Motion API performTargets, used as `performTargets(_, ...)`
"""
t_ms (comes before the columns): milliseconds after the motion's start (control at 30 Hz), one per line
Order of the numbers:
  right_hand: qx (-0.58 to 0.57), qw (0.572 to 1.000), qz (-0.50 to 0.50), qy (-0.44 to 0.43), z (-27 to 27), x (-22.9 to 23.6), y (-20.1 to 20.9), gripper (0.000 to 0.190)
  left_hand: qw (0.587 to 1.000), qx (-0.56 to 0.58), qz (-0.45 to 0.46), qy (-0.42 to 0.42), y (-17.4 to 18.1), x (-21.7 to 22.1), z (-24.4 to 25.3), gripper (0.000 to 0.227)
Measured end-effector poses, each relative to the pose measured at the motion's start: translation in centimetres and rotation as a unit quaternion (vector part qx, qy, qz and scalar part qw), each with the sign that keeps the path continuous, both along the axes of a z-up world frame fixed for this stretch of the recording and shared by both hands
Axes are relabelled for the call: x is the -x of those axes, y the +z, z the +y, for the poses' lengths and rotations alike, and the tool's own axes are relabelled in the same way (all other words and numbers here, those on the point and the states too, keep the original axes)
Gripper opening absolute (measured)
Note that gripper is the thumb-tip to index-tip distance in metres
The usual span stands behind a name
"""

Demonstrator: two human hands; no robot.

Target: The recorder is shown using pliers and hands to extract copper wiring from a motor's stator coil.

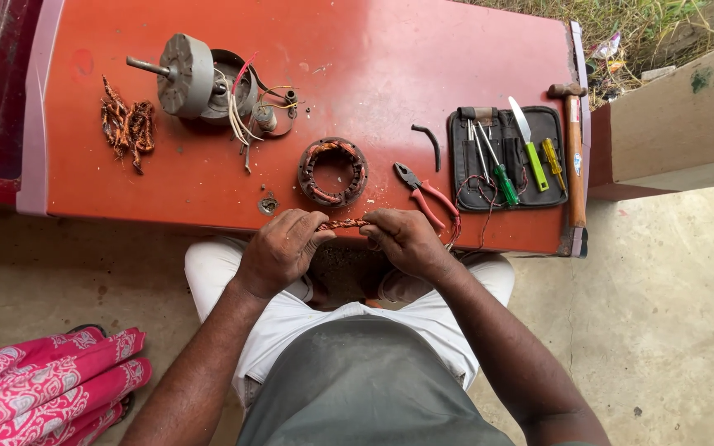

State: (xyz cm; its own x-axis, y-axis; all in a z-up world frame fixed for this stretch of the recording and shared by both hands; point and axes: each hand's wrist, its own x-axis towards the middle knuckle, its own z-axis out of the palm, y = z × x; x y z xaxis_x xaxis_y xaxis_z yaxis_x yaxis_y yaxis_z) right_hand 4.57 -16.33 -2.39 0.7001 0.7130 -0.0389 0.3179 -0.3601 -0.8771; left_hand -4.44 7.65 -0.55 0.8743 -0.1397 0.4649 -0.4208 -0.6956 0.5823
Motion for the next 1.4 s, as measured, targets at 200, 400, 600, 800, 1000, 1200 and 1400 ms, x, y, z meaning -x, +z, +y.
performTargets(200, -0.070, 0.996, 0.051, -0.024, 2.6, -0.5, -0.5, 0.021, 0.988, 0.122, 0.019, 0.094, -0.4, 1.0, 0.2, 0.019)
performTargets(400, -0.120, 0.982, 0.142, -0.020, 9.7, -1.5, -1.3, 0.036, 0.958, 0.201, 0.060, 0.196, -3.7, 2.9, 2.4, 0.019)
performTargets(600, -0.067, 0.985, 0.155, 0.025, 12.7, -1.0, -1.2, 0.048, 0.891, 0.231, 0.035, 0.389, -7.4, 1.9, 10.2, 0.026)
performTargets(800, 0.059, 0.981, 0.187, 0.011, 11.5, -0.7, -3.5, 0.035, 0.864, 0.139, 0.014, 0.484, -12.8, -2.5, 20.1, 0.021)
performTargets(1000, 0.070, 0.979, 0.189, -0.029, 9.1, -0.4, -3.8, 0.033, 0.871, 0.006, 0.008, 0.491, -12.6, -4.6, 22.8, 0.028)
performTargets(1200, -0.004, 0.973, 0.179, -0.144, 4.3, -1.4, -6.2, 0.030, 0.909, 0.079, -0.027, 0.408, -10.4, -2.8, 17.0, 0.034)
performTargets(1400, 0.027, 0.927, 0.113, -0.357, 3.5, -4.9, -8.8, 0.042, 0.929, 0.291, 0.111, 0.200, -14.1, -6.9, 7.2, 0.038)
